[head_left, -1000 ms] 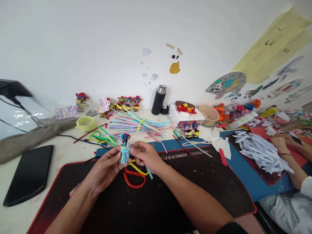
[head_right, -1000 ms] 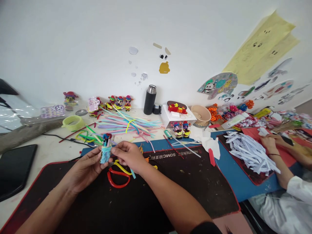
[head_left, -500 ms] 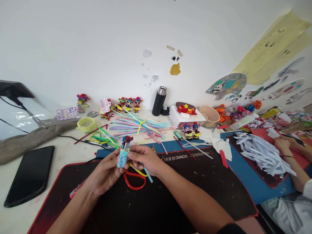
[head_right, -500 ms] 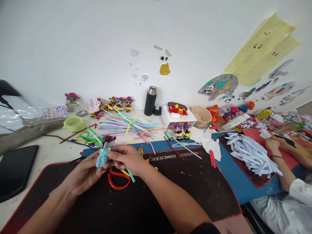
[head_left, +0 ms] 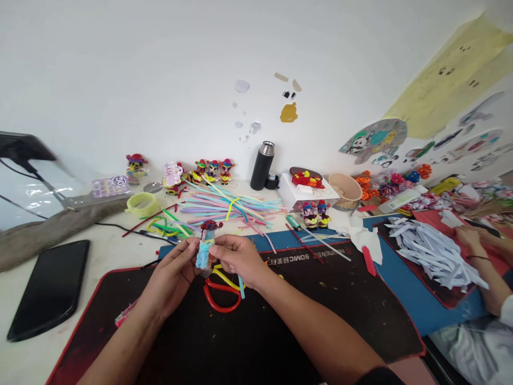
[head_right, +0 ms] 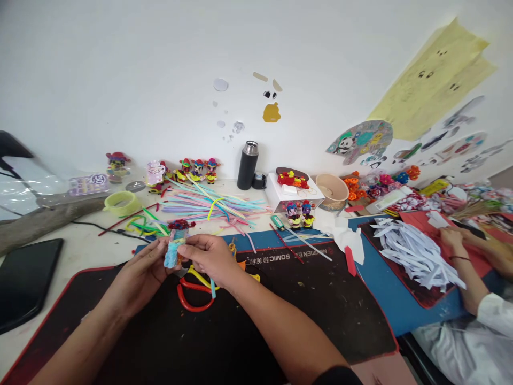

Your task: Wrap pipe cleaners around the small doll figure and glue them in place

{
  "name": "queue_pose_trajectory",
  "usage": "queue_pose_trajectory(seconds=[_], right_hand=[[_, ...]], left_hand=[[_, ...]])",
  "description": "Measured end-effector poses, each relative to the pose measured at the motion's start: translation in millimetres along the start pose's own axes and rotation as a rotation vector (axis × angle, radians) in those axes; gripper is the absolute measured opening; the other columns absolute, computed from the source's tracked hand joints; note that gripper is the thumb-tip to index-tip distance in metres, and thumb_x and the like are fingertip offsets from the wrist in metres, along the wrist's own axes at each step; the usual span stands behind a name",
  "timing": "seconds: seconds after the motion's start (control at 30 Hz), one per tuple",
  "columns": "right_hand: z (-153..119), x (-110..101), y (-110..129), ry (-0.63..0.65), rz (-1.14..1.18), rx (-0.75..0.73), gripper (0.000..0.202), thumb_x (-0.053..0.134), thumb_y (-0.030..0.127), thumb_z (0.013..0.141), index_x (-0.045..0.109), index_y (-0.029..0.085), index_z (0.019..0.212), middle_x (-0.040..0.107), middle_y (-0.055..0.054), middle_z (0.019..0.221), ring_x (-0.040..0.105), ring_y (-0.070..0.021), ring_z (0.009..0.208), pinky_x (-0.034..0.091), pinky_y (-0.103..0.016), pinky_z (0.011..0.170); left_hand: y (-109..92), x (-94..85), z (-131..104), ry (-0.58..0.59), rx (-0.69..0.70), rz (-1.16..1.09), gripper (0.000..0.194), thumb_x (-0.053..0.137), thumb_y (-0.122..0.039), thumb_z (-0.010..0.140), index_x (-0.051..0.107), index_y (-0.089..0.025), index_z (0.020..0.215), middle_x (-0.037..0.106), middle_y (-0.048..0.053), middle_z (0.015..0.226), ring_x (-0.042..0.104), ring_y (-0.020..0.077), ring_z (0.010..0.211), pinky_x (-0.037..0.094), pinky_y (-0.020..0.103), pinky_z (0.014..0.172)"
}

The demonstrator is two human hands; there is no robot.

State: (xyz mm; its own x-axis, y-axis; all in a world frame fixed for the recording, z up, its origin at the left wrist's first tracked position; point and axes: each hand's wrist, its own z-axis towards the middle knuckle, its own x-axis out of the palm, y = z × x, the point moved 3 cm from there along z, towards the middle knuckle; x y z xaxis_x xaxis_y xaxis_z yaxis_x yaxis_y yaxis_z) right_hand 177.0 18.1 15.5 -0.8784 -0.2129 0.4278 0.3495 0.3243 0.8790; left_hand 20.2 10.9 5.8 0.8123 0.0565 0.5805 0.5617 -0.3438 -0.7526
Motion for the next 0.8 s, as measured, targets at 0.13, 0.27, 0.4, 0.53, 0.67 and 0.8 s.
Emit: queue_pose_trajectory(seconds=[0.13,0.27,0.4,0.53,0.67,0.8], right_hand=[[4,-5,-3,-0.117,-0.025,-0.077,0.048,0.093,0.053,0.065,0.063,0.019,0.083,0.05,0.011,0.055,0.032,-0.0042,0.039,0.019,-0.024,0.041],[6,-7,-6,-0.169,-0.065,-0.077,0.051,0.094,0.053,0.065,0.059,0.021,0.08,0.048,0.012,0.054,0.03,-0.0042,0.039,0.019,-0.023,0.04],[6,-4,-7,-0.171,-0.121,-0.081,0.051,0.093,0.055,0.066,0.059,0.021,0.081,0.053,0.009,0.058,0.033,-0.005,0.042,0.022,-0.022,0.041],[6,-3,-10,-0.164,-0.134,-0.104,0.05,0.091,0.057,0.069,0.058,0.022,0.081,0.047,0.012,0.053,0.031,-0.0054,0.041,0.021,-0.022,0.041],[6,-2,-12,-0.129,-0.11,-0.094,0.05,0.09,0.058,0.071,0.057,0.022,0.083,0.042,0.013,0.049,0.028,-0.0054,0.038,0.018,-0.023,0.039],[4,-2,-12,-0.097,-0.091,-0.07,0.051,0.089,0.06,0.071,0.06,0.021,0.087,0.04,0.014,0.049,0.027,-0.0051,0.037,0.017,-0.023,0.039]], left_hand=[[-9,2.2,-5,-0.092,0.275,0.211,0.042,0.098,-0.048,0.066,0.077,-0.02,0.089,0.074,0.004,0.089,0.068,0.0187,0.083,0.058,0.023,0.069],[-9,5.4,-12,-0.116,0.364,0.39,0.042,0.102,-0.034,0.06,0.076,-0.022,0.091,0.077,0.006,0.096,0.071,0.023,0.093,0.058,0.027,0.081],[-4,5.5,-15,-0.167,0.384,0.483,0.045,0.101,-0.023,0.06,0.078,-0.022,0.099,0.077,0.005,0.1,0.072,0.022,0.088,0.057,0.026,0.078],[-3,1.8,-13,-0.196,0.399,0.56,0.041,0.1,-0.025,0.063,0.079,-0.024,0.098,0.077,0.004,0.096,0.072,0.0223,0.089,0.057,0.024,0.077],[-3,-0.8,-12,-0.173,0.443,0.679,0.038,0.098,-0.031,0.067,0.079,-0.026,0.1,0.078,0.004,0.098,0.072,0.0222,0.09,0.057,0.024,0.08],[-4,-2.4,-11,-0.183,0.455,0.647,0.038,0.097,-0.035,0.068,0.079,-0.024,0.1,0.079,0.005,0.097,0.072,0.0222,0.09,0.056,0.024,0.08]])
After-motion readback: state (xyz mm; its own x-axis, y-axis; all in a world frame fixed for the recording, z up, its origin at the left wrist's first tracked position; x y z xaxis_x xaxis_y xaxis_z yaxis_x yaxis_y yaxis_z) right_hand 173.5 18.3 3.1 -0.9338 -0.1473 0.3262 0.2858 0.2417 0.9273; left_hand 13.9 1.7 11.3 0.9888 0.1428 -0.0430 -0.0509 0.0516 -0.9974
